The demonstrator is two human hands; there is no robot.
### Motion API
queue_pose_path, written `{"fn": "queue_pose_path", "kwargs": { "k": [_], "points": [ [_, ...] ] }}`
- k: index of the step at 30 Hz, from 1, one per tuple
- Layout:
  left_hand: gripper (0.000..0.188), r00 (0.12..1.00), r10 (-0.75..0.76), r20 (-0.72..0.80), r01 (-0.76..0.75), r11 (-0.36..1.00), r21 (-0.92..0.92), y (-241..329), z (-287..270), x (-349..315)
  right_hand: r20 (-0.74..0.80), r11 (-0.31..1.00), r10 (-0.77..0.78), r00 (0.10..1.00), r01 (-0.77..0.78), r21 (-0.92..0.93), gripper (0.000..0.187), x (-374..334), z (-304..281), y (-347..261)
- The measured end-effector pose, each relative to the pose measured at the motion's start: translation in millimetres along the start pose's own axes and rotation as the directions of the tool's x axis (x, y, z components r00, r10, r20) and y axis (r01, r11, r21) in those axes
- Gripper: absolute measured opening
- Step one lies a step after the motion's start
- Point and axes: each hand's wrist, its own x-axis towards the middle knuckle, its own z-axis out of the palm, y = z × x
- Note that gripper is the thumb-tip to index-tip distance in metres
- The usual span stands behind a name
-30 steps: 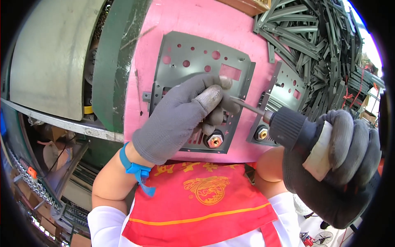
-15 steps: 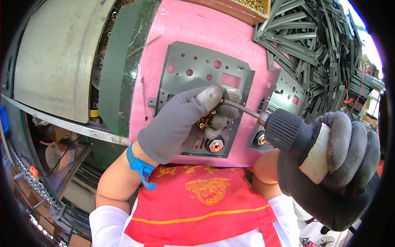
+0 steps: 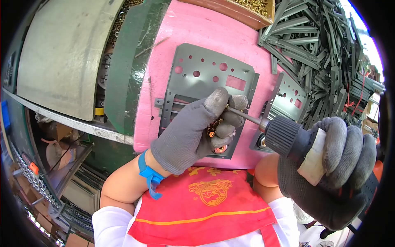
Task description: Using a power drill to screw brass components into metal plates for assembly.
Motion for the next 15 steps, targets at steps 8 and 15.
{"fn": "queue_pose_path", "kwargs": {
  "k": [8, 15],
  "points": [
    [0.052, 0.999, 0.015, -0.036, -0.012, 0.997, 0.070, 3.3, 9.9, -9.0, -0.166, 0.997, 0.010, 0.986, 0.004, 0.083, 0.023, -13.6, 13.3, 8.7],
    [0.030, 0.952, 0.273, 0.136, -0.141, 0.001, 0.990, 14.3, -5.5, -63.1, -0.108, 0.999, -0.034, 0.994, 0.031, -0.027, 0.014, -2.3, -24.5, -7.3]
  ]
}}
